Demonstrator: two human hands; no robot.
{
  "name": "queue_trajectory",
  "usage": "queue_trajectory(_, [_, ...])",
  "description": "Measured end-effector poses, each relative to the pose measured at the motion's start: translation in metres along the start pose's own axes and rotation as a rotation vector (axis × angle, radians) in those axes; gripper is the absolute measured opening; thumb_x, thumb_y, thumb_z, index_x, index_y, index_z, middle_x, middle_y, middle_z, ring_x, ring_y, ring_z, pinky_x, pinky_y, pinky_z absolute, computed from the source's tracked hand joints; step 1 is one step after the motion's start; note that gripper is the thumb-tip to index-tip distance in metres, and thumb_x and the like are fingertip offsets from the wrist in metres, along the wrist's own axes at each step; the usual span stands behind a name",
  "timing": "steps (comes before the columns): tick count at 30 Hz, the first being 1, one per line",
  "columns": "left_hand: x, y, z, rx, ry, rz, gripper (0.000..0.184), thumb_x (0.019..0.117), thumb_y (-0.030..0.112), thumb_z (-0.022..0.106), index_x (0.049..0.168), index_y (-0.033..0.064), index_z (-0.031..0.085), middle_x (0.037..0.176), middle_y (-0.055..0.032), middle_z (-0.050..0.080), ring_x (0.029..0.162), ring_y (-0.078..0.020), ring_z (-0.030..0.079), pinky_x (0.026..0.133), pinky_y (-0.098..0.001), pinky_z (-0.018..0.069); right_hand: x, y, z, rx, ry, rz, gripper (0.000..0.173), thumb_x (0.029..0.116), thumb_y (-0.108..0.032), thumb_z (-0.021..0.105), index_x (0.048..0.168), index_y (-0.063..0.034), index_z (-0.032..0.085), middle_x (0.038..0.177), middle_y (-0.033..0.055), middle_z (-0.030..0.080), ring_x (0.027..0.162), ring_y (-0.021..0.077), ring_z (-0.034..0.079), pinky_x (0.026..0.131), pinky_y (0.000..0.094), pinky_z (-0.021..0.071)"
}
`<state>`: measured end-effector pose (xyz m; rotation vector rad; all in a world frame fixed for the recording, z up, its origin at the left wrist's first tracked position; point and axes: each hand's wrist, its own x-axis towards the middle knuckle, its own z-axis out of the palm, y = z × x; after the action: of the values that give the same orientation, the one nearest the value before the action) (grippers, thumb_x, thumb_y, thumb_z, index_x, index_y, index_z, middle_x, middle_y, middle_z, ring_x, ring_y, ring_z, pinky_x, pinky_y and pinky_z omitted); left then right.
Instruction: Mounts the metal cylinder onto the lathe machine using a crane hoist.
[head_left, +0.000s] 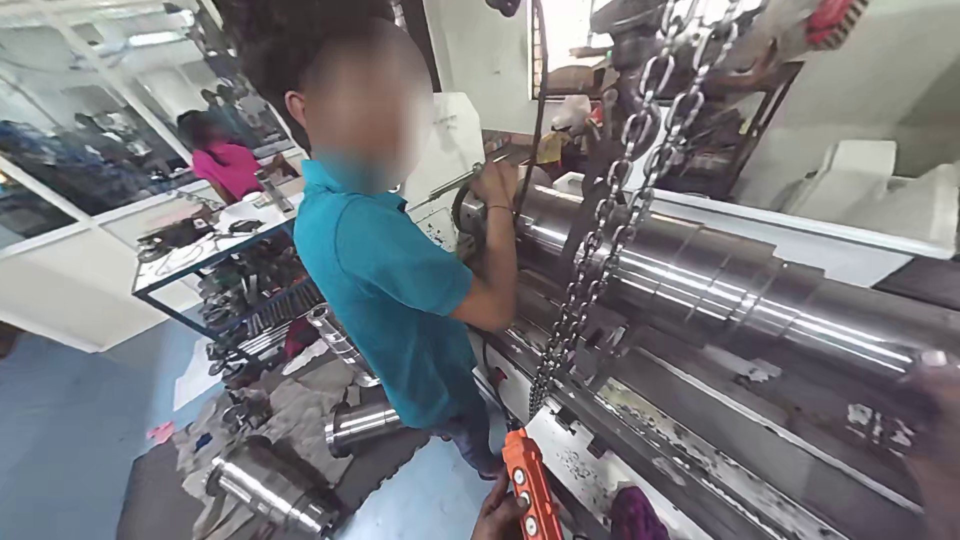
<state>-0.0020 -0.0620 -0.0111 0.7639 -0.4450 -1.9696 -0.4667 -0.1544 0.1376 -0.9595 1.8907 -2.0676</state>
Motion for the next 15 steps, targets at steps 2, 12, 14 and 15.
queue_trajectory(2, [0.0, 0.001, 0.003, 0.003, 0.02, -0.012, 0.07, 0.0963, 0.007, 0.052, 0.159, 0.0141, 0.023, 0.121, -0.022, 0.068, 0.105, -0.0343, 0.07, 0.093, -0.0547, 0.0569, -0.002, -0.002, 0.001, 0.022, -0.012, 0.001, 0.022, 0.0933, -0.026, 0.073, 0.096, -0.0059, 0.064, 0.082, -0.0065, 0.062, 0.074, 0.0009, 0.062, 0.075, 0.0231, 0.0565])
queue_trajectory(12, [0.001, -0.002, 0.002, -0.023, 0.03, -0.045, 0.076, 0.0935, 0.013, 0.062, 0.158, 0.0184, 0.022, 0.117, -0.0206, 0.07, 0.1, -0.0331, 0.072, 0.087, -0.0517, 0.0605, -0.016, -0.014, -0.004, -0.029, -0.053, 0.01, 0.024, 0.0953, -0.024, 0.071, 0.112, -0.0069, 0.065, 0.098, -0.0061, 0.065, 0.09, 0.0003, 0.063, 0.086, 0.0248, 0.0556])
queue_trajectory(14, [0.001, -0.003, 0.002, -0.032, 0.033, -0.049, 0.078, 0.0903, 0.016, 0.068, 0.156, 0.0172, 0.025, 0.118, -0.0206, 0.069, 0.101, -0.0331, 0.072, 0.087, -0.0519, 0.0604, -0.017, -0.014, -0.004, -0.012, -0.07, 0.004, 0.023, 0.0953, -0.022, 0.071, 0.113, -0.0085, 0.065, 0.098, -0.0071, 0.067, 0.091, 0.0004, 0.065, 0.088, 0.0251, 0.0562])
queue_trajectory(15, [0.001, -0.003, 0.003, -0.028, 0.047, -0.057, 0.074, 0.0888, 0.017, 0.069, 0.152, 0.0153, 0.03, 0.116, -0.0202, 0.07, 0.101, -0.0323, 0.072, 0.086, -0.0511, 0.0607, -0.017, -0.014, -0.004, -0.008, -0.077, 0.006, 0.022, 0.0957, -0.022, 0.07, 0.114, -0.0096, 0.065, 0.099, -0.008, 0.068, 0.091, 0.0, 0.065, 0.088, 0.025, 0.0565])
